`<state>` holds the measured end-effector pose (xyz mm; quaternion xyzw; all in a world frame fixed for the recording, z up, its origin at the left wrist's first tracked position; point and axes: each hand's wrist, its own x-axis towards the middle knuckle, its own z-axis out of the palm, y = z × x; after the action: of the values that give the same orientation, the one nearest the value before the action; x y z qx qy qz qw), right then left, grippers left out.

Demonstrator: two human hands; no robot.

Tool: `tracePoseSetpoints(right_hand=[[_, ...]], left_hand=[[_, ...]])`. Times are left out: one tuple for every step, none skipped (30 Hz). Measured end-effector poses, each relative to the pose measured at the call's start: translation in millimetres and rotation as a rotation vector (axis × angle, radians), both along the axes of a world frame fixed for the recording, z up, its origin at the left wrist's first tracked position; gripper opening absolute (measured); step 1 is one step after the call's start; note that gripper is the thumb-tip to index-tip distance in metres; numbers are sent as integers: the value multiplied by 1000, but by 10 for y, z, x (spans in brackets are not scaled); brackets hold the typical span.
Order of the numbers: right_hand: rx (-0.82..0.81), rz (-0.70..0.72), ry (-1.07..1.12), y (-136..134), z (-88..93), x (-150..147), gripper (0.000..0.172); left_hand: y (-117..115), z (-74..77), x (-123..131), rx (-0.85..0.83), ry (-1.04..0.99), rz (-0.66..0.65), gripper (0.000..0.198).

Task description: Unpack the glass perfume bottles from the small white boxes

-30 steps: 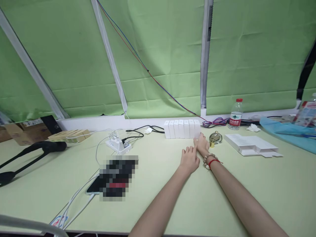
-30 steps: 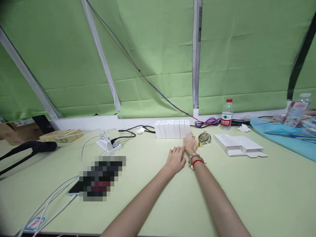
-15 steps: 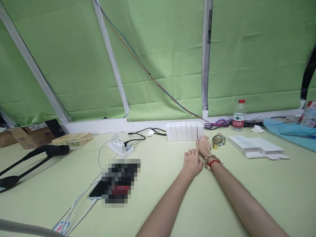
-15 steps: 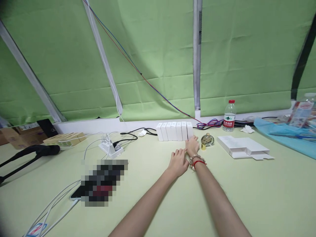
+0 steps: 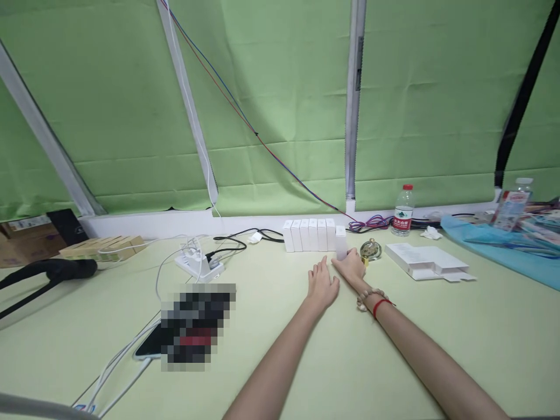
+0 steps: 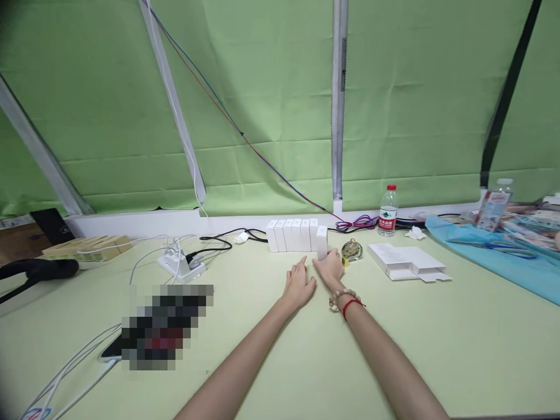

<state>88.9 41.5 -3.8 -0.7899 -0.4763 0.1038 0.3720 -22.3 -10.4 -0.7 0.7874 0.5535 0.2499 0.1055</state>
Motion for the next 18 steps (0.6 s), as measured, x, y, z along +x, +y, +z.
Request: tracePoseSetpoints(right_hand=[[-8,16,4,-29,-3,10,51],[-17,37,0,-58,-6,16,51],[-26,66,-11,-89,-8,18,50],[-34,98,-28,-120,-10,16,49],[-39,133,-49,-152,-10,9,46],[-39,176,-71,-182,-9,-1,43],[-31,226,-91,-211,-7,-12,40],[-13,286,-107,-238,-5,-24,38],[14,354,-122,-261,-4,-35,37],[48,427,-134,-281,-3,-44,37],[83,498,-147,-298,-4,-50,38],[112,555,-159,-311,-5,-53,39],[132,596,-167,-322,-6,-53,39],[143,624,-170,-330,-7,-50,38],[150,641,-166,-337,-9,-46,36],[157,651,-156,-342,-10,-42,34],[168,659,-141,-347,-11,-38,32],[184,668,-126,-351,-13,-35,30]], left_hand=[[2,4,-2,-10,-32,14,62],[3,9,-3,-17,-67,27,60],[4,13,-5,-19,-107,40,59],[7,18,-8,-16,-150,51,58],[11,23,-11,-7,-196,63,60],[18,28,-15,5,-240,76,63],[28,32,-19,18,-282,92,68],[41,36,-24,32,-324,114,74],[54,40,-29,42,-365,139,80],[68,44,-34,46,-403,162,85],[80,48,-38,45,-439,184,87],[91,53,-41,40,-468,204,88],[100,57,-42,35,-491,222,86],[107,60,-43,36,-506,239,84],[113,62,-43,47,-515,256,82],[118,62,-43,67,-521,277,80],[123,59,-44,92,-525,300,79],[128,54,-46,122,-525,322,79]])
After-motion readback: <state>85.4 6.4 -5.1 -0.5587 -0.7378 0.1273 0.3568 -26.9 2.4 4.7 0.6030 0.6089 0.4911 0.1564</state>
